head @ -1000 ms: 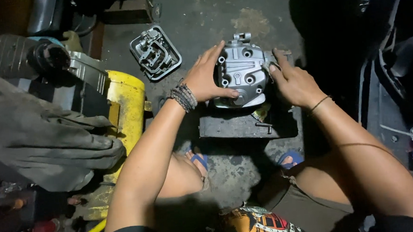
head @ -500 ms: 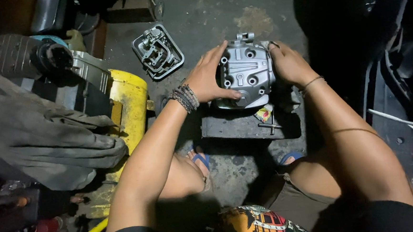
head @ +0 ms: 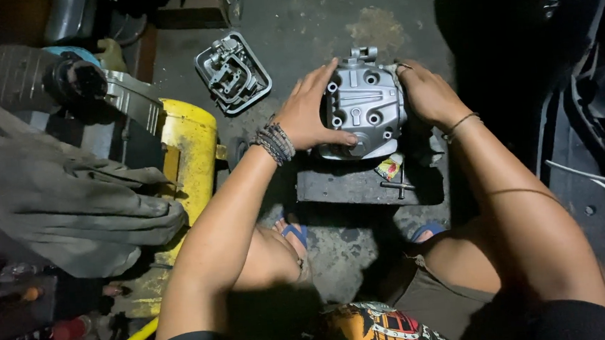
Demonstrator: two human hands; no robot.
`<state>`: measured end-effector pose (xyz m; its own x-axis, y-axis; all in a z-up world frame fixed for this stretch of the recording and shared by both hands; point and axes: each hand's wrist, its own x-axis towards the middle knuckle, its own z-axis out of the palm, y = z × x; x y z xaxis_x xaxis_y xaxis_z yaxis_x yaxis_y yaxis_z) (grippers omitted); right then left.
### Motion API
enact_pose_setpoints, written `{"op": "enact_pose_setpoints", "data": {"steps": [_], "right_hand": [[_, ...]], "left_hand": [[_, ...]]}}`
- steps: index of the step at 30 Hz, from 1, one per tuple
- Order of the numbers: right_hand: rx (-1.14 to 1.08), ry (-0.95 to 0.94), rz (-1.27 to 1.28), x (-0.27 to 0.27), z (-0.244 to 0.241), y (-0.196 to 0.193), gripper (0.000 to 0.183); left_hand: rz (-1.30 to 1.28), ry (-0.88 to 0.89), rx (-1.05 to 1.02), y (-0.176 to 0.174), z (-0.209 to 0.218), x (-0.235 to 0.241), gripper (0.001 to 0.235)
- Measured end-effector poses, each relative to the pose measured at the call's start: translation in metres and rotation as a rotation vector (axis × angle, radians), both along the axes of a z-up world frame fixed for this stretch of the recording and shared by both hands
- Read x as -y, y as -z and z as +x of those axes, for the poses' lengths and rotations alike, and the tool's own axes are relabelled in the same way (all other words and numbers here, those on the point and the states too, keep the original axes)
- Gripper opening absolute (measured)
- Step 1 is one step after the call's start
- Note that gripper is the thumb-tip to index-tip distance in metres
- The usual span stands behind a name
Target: A person is meticulously wiping down a motorcycle cylinder head with a cloth to clean it.
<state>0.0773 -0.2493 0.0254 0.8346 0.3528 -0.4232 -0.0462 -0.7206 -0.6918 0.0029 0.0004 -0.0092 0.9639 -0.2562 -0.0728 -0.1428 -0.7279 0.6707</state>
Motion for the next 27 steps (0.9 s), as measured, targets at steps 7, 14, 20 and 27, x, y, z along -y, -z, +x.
{"op": "enact_pose_setpoints", "data": {"steps": [7,14,20,27], "right_hand": [[0.054,-0.046,-0.093,0.006,-0.016,-0.015,0.073],[0.090,-0.056,-0.131,-0.002,-0.013,-0.019,0.074],[0.131,-0.076,-0.175,0.002,-0.012,-0.009,0.073],[0.128,-0.088,-0.158,-0.003,-0.017,-0.022,0.069]], "left_hand": [[-0.011,-0.010,-0.030,-0.003,-0.002,0.000,0.145],[-0.016,0.001,-0.012,-0.002,0.001,-0.001,0.143],[-0.033,0.007,-0.010,-0.004,-0.002,0.000,0.142],[-0.011,-0.010,-0.005,0.001,0.000,0.000,0.144]]}}
